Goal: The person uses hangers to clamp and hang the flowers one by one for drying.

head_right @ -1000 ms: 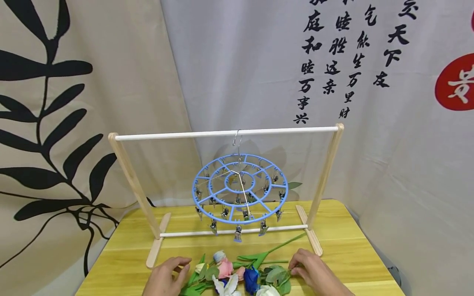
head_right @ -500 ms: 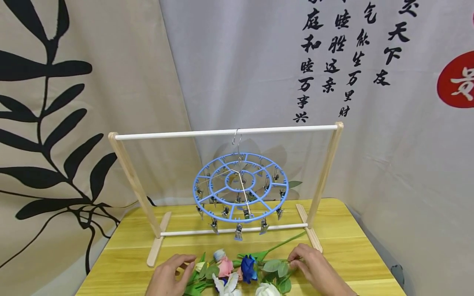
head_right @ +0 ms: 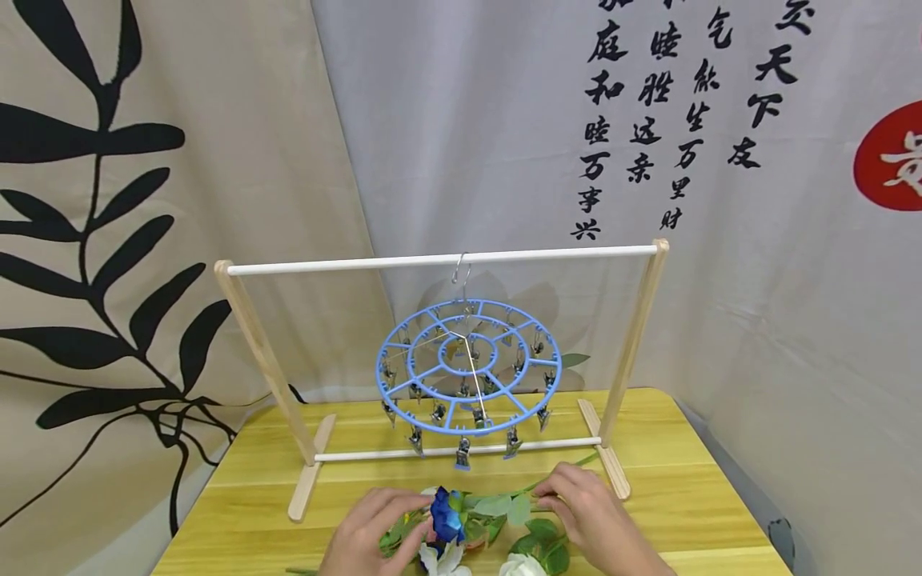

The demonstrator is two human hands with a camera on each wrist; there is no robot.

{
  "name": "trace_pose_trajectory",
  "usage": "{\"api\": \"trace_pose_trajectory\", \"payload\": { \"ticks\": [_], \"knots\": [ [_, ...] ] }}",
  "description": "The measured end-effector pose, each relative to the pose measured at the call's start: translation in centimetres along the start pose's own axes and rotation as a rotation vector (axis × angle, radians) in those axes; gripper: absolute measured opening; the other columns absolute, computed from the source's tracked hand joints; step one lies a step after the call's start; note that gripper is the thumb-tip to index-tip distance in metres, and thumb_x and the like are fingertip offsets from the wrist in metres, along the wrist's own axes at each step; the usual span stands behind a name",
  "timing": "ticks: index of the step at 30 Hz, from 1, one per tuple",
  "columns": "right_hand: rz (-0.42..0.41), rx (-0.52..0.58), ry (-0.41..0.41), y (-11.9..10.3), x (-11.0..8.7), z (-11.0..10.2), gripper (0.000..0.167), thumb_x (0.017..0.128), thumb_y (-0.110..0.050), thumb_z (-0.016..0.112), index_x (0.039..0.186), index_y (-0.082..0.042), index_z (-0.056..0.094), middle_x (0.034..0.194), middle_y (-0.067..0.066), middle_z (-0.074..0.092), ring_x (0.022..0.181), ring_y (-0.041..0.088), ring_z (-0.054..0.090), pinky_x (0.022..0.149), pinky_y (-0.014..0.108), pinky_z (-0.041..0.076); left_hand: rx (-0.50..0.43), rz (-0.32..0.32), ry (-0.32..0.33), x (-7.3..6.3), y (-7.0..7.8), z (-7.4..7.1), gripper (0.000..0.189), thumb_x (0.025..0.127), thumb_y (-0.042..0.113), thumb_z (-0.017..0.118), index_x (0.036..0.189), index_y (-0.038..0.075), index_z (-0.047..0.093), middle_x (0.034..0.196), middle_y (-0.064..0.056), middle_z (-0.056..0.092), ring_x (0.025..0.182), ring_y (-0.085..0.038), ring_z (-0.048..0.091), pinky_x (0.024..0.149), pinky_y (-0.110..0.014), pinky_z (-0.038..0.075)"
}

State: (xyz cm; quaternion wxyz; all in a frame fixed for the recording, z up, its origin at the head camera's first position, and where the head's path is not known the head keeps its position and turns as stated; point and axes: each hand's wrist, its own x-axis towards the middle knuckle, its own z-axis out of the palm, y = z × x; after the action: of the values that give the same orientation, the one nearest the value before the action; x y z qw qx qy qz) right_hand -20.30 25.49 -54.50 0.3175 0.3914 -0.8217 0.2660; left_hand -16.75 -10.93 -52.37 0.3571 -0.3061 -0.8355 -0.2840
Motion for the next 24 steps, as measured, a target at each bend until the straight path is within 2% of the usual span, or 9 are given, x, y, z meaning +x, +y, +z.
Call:
{"api": "trace_pose_trajectory", "payload": {
  "ticks": [2, 6, 9, 16, 21, 24],
  "knots": [
    [-0.018, -0.015, 0.009, -0.8, 0.7, 0.0, 0.004, 0.11, -0.022, 0.08, 0.112, -0.02, 0.082, 0.107, -0.013, 0.075, 0.092, 0.001, 0.072, 0.086, 0.009, 0.058, -0.01, 0.021, -0.022, 0.5, 0.7, 0.4, 0.048, 0.078, 0.018, 0.109, 0.121, 0.027, 0.088, 0.112, 0.015, 0.082, 0.098, -0.004, 0.076, 0.082, -0.024, 0.065],
    [-0.046, -0.031, 0.02, -2.2, 2.1, 0.1, 0.026, 0.12, -0.033, 0.063, 0.111, -0.019, 0.083, 0.107, -0.011, 0.074, 0.091, 0.001, 0.07, 0.087, 0.009, 0.058, -0.002, 0.046, -0.062, 1.5, 1.8, 1.1, 0.047, 0.081, 0.025, 0.109, 0.123, 0.027, 0.087, 0.117, 0.013, 0.082, 0.103, -0.007, 0.076, 0.083, -0.028, 0.064],
    [-0.056, -0.055, 0.039, -3.1, 2.9, 0.1, 0.035, 0.123, -0.037, 0.057, 0.108, -0.02, 0.084, 0.105, -0.011, 0.074, 0.09, 0.001, 0.069, 0.086, 0.01, 0.058, 0.024, 0.059, -0.085, 2.1, 2.4, 1.6, 0.045, 0.083, 0.03, 0.108, 0.122, 0.027, 0.086, 0.117, 0.013, 0.082, 0.104, -0.007, 0.076, 0.084, -0.028, 0.064],
    [-0.053, -0.115, 0.082, -4.6, 4.1, 0.1, 0.042, 0.123, -0.041, 0.057, 0.104, -0.019, 0.088, 0.1, -0.012, 0.074, 0.085, 0.002, 0.067, 0.079, 0.012, 0.056, 0.085, 0.028, -0.159, 2.8, 3.2, 2.0, 0.035, 0.089, 0.034, 0.105, 0.118, 0.027, 0.087, 0.11, 0.013, 0.083, 0.101, -0.009, 0.078, 0.082, -0.027, 0.061],
    [-0.073, -0.188, 0.117, -5.2, 4.8, 0.4, 0.046, 0.124, -0.041, 0.054, 0.102, -0.02, 0.088, 0.097, -0.012, 0.074, 0.088, 0.008, 0.07, 0.081, 0.023, 0.059, 0.088, -0.012, -0.204, 3.1, 3.2, 2.2, 0.027, 0.092, 0.032, 0.103, 0.113, 0.025, 0.088, 0.106, 0.011, 0.086, 0.097, -0.01, 0.08, 0.079, -0.026, 0.061],
    [-0.092, -0.21, 0.139, -5.5, 5.1, 0.5, 0.046, 0.124, -0.04, 0.055, 0.1, -0.02, 0.088, 0.097, -0.012, 0.075, 0.089, 0.012, 0.073, 0.085, 0.031, 0.062, 0.071, -0.033, -0.206, 3.1, 3.2, 2.2, 0.023, 0.091, 0.026, 0.103, 0.108, 0.024, 0.088, 0.102, 0.012, 0.086, 0.093, -0.008, 0.079, 0.076, -0.024, 0.06]
  ]
}}
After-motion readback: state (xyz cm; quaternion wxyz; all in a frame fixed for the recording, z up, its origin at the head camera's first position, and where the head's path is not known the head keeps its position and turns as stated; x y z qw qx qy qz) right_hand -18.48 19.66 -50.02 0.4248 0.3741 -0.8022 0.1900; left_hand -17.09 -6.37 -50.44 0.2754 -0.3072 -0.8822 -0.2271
